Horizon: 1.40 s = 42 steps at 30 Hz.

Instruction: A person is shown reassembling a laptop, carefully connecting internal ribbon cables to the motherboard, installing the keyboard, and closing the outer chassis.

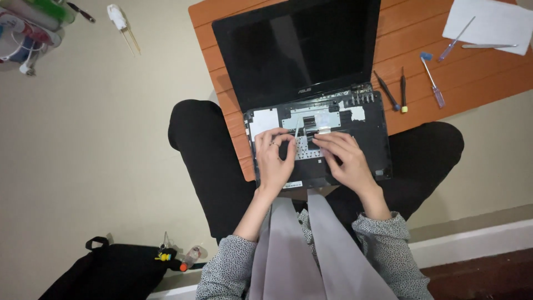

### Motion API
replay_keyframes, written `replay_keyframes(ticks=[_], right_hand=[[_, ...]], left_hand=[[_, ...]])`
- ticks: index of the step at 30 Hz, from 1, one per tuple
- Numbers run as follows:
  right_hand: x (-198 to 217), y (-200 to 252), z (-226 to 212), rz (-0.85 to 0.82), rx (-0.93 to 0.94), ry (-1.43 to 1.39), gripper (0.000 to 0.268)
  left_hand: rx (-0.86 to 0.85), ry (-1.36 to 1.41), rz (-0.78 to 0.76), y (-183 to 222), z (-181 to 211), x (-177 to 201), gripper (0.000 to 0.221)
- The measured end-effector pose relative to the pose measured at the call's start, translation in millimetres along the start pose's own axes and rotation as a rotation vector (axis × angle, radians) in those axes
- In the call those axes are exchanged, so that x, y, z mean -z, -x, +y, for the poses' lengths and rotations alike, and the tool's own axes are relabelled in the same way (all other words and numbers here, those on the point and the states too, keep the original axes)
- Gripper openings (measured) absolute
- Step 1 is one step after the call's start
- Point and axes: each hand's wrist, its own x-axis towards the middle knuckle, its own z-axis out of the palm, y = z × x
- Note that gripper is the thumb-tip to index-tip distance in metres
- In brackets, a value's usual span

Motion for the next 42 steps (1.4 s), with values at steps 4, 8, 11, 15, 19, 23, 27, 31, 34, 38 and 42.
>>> replay_keyframes(ticks=[4, 8, 11, 15, 19, 23, 27, 31, 34, 38, 42], right_hand=[[-2.1, 1.7, 8.6, 0.0, 0.019, -0.031, 0.034], [-1.3, -5.7, 3.9, 0.017, -0.001, -0.023, 0.029], [-3.5, -14.0, 6.6, 0.036, 0.04, 0.049, 0.021], [-4.2, -31.4, 9.5, 0.067, 0.132, 0.143, 0.015], [1.2, -47.5, 10.2, 0.128, 0.137, 0.094, 0.017], [-2.0, -57.7, 18.5, 0.184, 0.159, 0.11, 0.016], [-6.2, -61.6, 24.0, 0.191, 0.154, 0.13, 0.014], [-2.9, -59.5, 19.5, 0.156, 0.165, 0.103, 0.016], [5.0, -55.2, 10.8, 0.092, 0.165, 0.05, 0.018], [7.0, -48.4, 13.0, -0.008, 0.097, 0.012, 0.017], [5.2, -45.3, 18.7, -0.055, 0.062, 0.014, 0.014]], left_hand=[[0.002, 0.002, 0.002, 1.3, -2.7, 0.4, 0.006], [0.043, 0.037, 0.036, 0.6, -4.2, 2.4, 0.008], [0.057, 0.027, 0.05, 1.7, -7.8, 0.9, 0.008], [0.076, 0.037, 0.045, 0.4, -1.8, 3.7, 0.009], [0.053, 0.014, 0.063, 1.9, -8.4, 0.9, 0.008], [0.027, 0.019, 0.088, 1.8, -9.8, -0.4, 0.007], [0.022, 0.025, 0.111, 2.2, -11.4, -2.3, 0.007], [0.038, 0.057, 0.112, 0.8, -10.7, -0.1, 0.008], [0.049, 0.065, 0.096, 0.9, -10.5, 1.6, 0.008], [0.069, 0.07, 0.049, -0.9, -7.3, 5.0, 0.01], [0.094, 0.065, -0.036, -2.3, -6.1, 7.0, 0.015]])
